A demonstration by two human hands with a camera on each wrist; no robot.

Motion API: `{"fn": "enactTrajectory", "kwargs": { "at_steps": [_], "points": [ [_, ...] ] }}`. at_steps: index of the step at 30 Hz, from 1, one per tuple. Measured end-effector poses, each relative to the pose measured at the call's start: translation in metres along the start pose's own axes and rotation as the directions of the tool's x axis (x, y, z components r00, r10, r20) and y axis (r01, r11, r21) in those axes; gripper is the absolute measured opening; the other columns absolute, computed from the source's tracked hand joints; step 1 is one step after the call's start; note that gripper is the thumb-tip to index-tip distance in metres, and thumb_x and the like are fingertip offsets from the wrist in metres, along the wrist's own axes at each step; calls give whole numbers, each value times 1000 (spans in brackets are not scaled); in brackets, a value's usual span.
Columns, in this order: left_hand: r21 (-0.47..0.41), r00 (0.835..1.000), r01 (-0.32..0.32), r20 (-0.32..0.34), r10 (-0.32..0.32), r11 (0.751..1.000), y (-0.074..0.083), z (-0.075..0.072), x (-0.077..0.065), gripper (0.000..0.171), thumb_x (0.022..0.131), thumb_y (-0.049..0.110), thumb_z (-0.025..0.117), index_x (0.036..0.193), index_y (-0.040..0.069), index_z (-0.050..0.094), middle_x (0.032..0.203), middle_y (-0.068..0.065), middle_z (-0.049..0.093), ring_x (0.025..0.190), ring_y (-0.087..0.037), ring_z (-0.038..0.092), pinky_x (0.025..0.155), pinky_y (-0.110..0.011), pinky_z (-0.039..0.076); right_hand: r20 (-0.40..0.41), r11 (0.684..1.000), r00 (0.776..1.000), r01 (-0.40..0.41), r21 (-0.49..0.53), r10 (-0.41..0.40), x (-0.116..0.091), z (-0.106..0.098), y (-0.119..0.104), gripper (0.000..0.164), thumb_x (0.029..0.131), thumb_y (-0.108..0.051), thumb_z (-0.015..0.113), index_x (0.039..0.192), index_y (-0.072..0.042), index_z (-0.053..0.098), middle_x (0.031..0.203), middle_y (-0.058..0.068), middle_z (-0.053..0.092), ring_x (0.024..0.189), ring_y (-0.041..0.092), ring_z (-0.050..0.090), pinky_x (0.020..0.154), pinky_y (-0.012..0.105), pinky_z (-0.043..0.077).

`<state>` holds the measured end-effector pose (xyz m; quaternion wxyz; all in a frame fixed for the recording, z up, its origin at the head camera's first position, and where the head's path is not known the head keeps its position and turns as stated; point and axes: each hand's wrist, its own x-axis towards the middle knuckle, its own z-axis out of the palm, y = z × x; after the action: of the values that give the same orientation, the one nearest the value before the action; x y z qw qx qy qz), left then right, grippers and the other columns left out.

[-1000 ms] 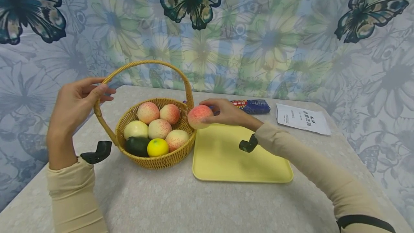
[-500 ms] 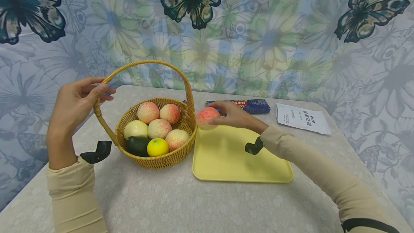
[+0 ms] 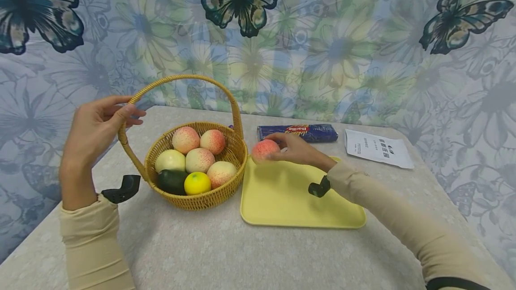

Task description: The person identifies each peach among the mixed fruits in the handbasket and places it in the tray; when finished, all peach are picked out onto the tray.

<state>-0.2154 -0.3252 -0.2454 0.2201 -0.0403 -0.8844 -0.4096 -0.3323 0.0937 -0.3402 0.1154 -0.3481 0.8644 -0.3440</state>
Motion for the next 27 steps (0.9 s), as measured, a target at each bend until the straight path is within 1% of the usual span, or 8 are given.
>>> {"fn": "enactTrajectory", "kwargs": {
  "at_steps": [4, 7, 10, 16, 21, 27],
  "points": [
    [1, 1000, -1, -2, 1, 1000, -1, 0, 0, 41, 98, 30, 55, 131, 6, 57, 86, 26, 65, 77, 5, 63, 67, -8, 46, 8, 1000, 1000, -20, 23, 20, 0, 4, 9, 59, 87, -31, 70, 138, -10, 50, 135, 8, 55, 102, 19, 64, 88, 40, 50],
    [0, 1000, -5, -3, 5, 1000, -1, 0, 0, 41, 97, 30, 56, 131, 6, 58, 87, 25, 65, 77, 5, 63, 66, -8, 46, 10, 999, 999, -35, 37, 34, 0, 7, 13, 58, 86, -29, 70, 137, -9, 51, 134, 9, 55, 100, 20, 64, 82, 37, 52],
    [-4, 1000, -13, -4, 12, 1000, -1, 0, 0, 41, 97, 29, 56, 130, 5, 58, 86, 26, 65, 77, 5, 63, 66, -8, 46, 8, 999, 999, -40, 37, 40, 1, 10, 16, 56, 86, -29, 71, 135, -10, 52, 133, 9, 55, 99, 21, 64, 80, 34, 53],
    [-6, 1000, -7, -4, 7, 1000, 0, 0, 0, 41, 97, 29, 56, 131, 6, 58, 85, 28, 63, 77, 5, 63, 67, -8, 46, 10, 998, 998, -58, 30, 58, 3, 12, 20, 56, 86, -30, 71, 135, -10, 52, 133, 9, 56, 99, 20, 64, 82, 34, 52],
    [-6, 1000, -3, -5, 3, 1000, 0, 0, 0, 40, 98, 29, 55, 131, 6, 58, 85, 28, 64, 79, 3, 63, 67, -8, 46, 28, 995, 997, -79, 63, 77, 5, 16, 22, 54, 86, -30, 71, 133, -11, 53, 131, 8, 57, 101, 22, 64, 85, 35, 52],
    [-4, 1000, -1, -3, 1, 1000, -1, -1, -1, 40, 98, 28, 55, 131, 5, 58, 85, 28, 64, 80, 2, 63, 67, -8, 46, 47, 991, 995, -88, 100, 83, 8, 21, 23, 53, 87, -27, 72, 133, -9, 52, 131, 10, 56, 105, 25, 63, 86, 35, 52]
  ]
}}
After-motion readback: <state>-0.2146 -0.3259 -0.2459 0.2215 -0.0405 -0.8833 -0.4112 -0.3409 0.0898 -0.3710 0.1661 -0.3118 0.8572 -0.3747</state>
